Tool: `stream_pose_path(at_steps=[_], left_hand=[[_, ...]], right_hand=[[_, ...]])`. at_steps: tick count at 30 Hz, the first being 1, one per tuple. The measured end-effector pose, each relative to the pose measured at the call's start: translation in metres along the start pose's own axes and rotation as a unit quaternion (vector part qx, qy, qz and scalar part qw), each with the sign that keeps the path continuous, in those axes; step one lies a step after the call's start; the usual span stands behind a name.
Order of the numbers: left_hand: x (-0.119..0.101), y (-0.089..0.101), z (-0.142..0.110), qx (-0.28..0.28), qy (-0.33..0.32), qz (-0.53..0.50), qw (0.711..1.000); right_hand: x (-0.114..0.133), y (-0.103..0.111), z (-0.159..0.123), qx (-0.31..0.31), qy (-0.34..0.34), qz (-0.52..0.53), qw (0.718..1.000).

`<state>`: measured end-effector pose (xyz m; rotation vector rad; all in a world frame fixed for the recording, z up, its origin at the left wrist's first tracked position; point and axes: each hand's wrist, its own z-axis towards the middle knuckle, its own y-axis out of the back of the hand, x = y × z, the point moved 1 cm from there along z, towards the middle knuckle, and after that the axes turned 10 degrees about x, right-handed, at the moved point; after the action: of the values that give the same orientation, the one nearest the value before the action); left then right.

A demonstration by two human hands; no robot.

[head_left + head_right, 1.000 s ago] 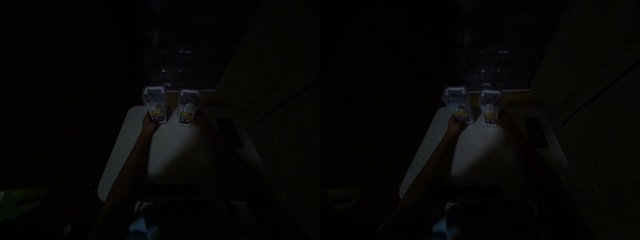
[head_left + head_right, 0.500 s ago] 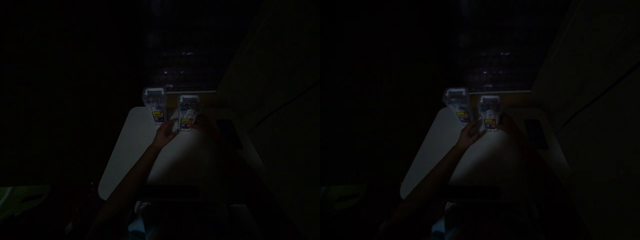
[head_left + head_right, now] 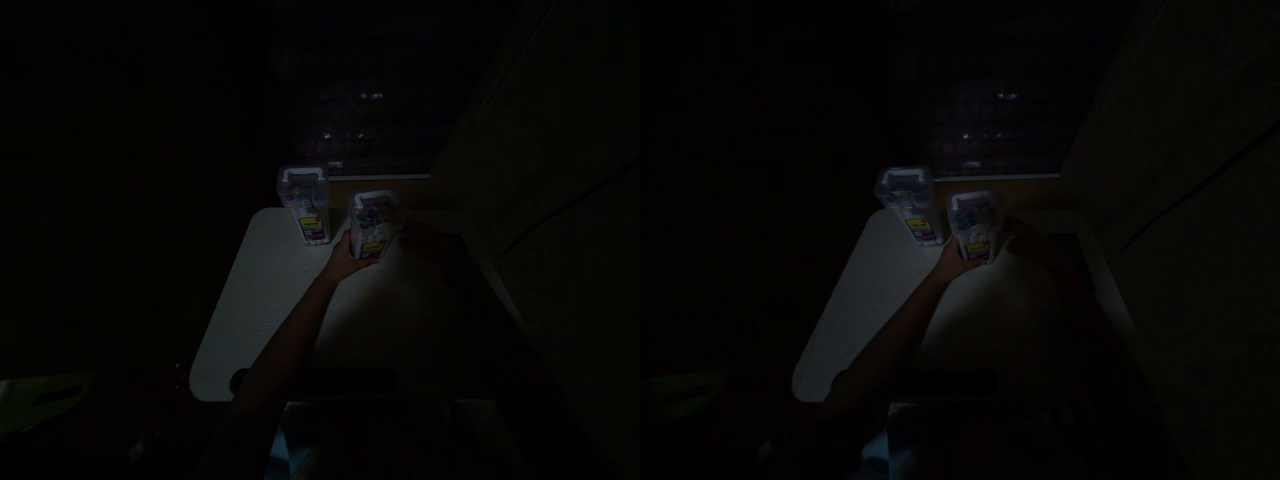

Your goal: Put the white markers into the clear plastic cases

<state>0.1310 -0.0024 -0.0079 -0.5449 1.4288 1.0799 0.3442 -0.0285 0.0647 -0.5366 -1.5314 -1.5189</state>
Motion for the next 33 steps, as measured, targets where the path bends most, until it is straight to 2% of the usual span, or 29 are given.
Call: stream_pose_path(at_steps=[3,5,7,9,11,13,16,20,25,29,33], left_hand=[[-0.001,0.002,-0.002,-0.011,0.009,0.012,1.000],[0.000,0.002,-0.003,-0.020,0.011,0.023,0.999],[0.000,0.002,-0.003,-0.026,0.008,0.026,0.999],[0.000,0.002,-0.003,-0.028,0.001,0.021,0.999],[0.001,0.002,-0.004,-0.023,-0.011,0.014,1.000],[0.002,0.002,-0.004,-0.017,-0.025,0.008,1.000],[0.005,0.003,-0.004,-0.007,-0.027,0.004,1.000],[0.006,0.003,-0.004,0.008,-0.022,-0.006,1.000],[0.003,0.003,-0.006,0.007,-0.015,-0.014,1.000],[0.006,0.003,-0.006,0.007,-0.015,-0.019,1.000],[0.010,0.002,-0.005,0.015,-0.022,-0.038,0.999]], right_hand=[[0.011,0.029,-0.004,-0.037,0.002,0.021,0.999],[0.031,0.039,-0.009,-0.080,0.041,0.040,0.995],[0.057,0.039,-0.013,-0.102,0.092,0.012,0.990],[0.081,0.029,-0.013,-0.062,0.125,-0.055,0.989],[0.095,0.018,-0.008,-0.042,0.146,-0.098,0.983],[0.097,0.009,-0.001,-0.017,0.154,-0.119,0.981],[0.086,0.004,0.009,0.011,0.157,-0.129,0.979],[0.075,0.006,0.013,0.010,0.160,-0.127,0.979],[0.079,0.004,0.009,0.010,0.136,-0.121,0.983],[0.081,-0.002,0.002,-0.009,0.166,-0.147,0.975],[0.081,-0.010,-0.004,-0.056,0.177,-0.140,0.973]])
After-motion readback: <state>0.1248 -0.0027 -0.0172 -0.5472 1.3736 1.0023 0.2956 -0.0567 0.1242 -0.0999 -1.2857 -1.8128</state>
